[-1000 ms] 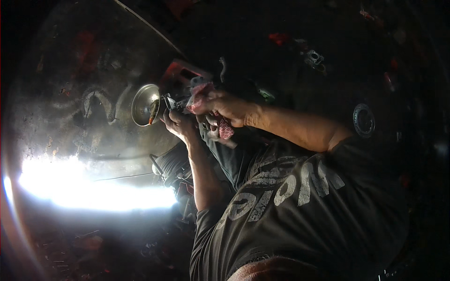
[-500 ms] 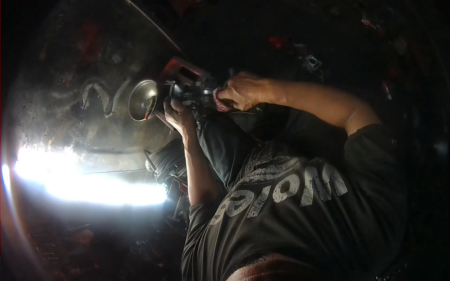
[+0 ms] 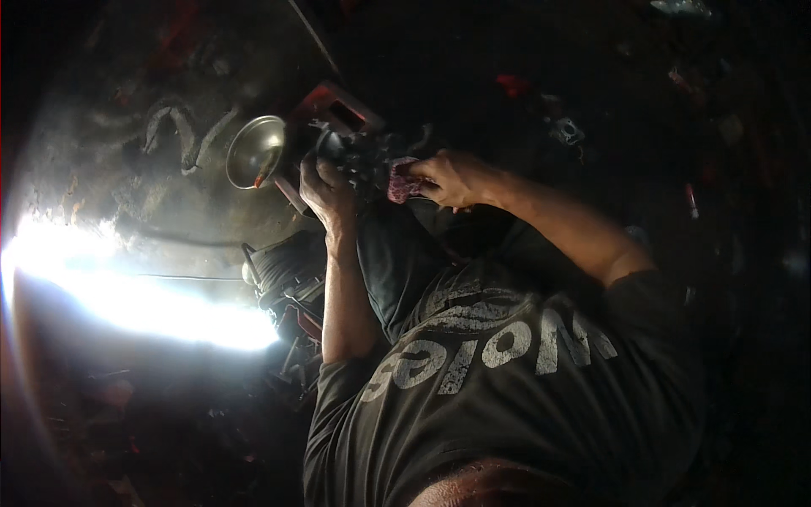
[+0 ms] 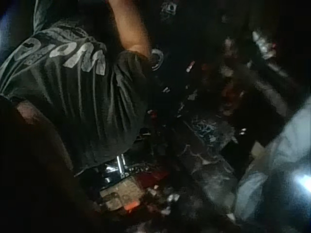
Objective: Cleaning a motorcycle carburetor or throttle body with a rag.
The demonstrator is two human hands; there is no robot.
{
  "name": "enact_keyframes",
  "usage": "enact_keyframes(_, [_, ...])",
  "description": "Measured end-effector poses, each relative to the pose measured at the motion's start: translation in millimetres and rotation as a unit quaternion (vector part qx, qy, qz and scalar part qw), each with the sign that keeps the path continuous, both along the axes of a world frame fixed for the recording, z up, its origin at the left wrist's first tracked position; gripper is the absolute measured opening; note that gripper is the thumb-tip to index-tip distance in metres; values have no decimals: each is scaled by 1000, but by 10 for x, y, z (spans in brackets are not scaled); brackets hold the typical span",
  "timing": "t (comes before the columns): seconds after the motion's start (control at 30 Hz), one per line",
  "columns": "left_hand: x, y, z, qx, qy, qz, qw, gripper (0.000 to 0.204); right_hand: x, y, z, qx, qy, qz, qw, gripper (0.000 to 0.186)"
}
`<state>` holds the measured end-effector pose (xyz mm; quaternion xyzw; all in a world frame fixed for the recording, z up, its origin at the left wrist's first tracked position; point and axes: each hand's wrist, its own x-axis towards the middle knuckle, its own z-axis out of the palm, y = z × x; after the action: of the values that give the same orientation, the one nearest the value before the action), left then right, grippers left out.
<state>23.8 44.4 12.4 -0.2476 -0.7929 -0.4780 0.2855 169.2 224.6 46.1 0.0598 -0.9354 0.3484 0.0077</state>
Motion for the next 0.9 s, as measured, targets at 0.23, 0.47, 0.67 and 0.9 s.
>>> enact_keyframes(0.23, [10,-86,12,41,1,-11,999,38,373,-141,29,-8,5,-65,998,18])
enact_keyframes(0.47, [112,-55,61,62,-33,-45,997,36,78,-393,-88,34,3,-35,999,33])
enact_keyframes(0.67, [222,-40,58,123,-105,-64,985,35,-201,-428,-327,76,-10,-28,997,49])
enact_keyframes(0.9, [17,-211,33,106,-116,-67,985,40,39,-504,189,49,-80,-31,995,46])
